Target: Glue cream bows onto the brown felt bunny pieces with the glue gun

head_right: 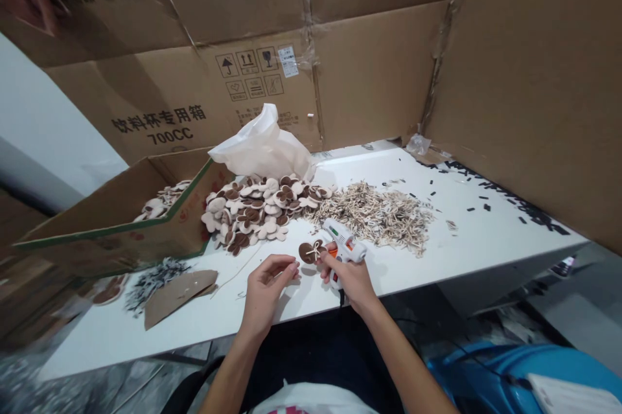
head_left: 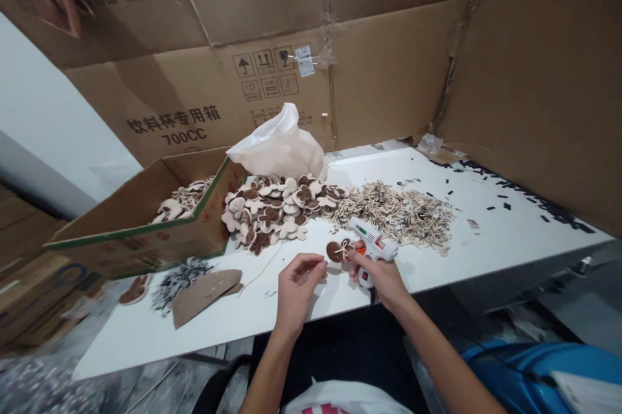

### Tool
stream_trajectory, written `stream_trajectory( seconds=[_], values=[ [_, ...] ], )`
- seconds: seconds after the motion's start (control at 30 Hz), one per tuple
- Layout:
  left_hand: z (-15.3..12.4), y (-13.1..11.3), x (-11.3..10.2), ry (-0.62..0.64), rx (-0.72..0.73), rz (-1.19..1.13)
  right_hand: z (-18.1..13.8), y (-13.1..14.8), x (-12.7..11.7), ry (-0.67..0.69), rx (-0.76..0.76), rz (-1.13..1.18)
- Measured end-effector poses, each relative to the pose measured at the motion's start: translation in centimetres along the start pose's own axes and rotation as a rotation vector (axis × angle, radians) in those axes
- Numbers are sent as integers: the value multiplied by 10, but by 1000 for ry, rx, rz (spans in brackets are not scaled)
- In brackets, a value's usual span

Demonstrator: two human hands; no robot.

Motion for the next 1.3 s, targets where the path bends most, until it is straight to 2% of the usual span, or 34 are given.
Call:
stream_trajectory(
  seconds=[0.2, 0.53, 1.03, 1.3],
  values=[
    [-1, -6, 2, -12, 25, 9, -1, 0, 2, -14, 10, -3],
    [-2, -6, 9, 38, 27, 53, -1, 2, 2, -23, 18, -31],
    [-4, -5, 10, 33, 100, 243, -1, 4, 6, 42, 38, -30],
    [-4, -7, 10, 18, 128, 266, -1, 3, 6, 73, 36, -50]
  ],
)
Point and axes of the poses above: each hand's wrist, its own z-axis towards the middle knuckle, its own x-axis out of the palm, y = z × x, the point moved 7 cm from there along z, towards the middle knuckle, and after that the axes turned 6 degrees about -x, right-handed, at the moved point
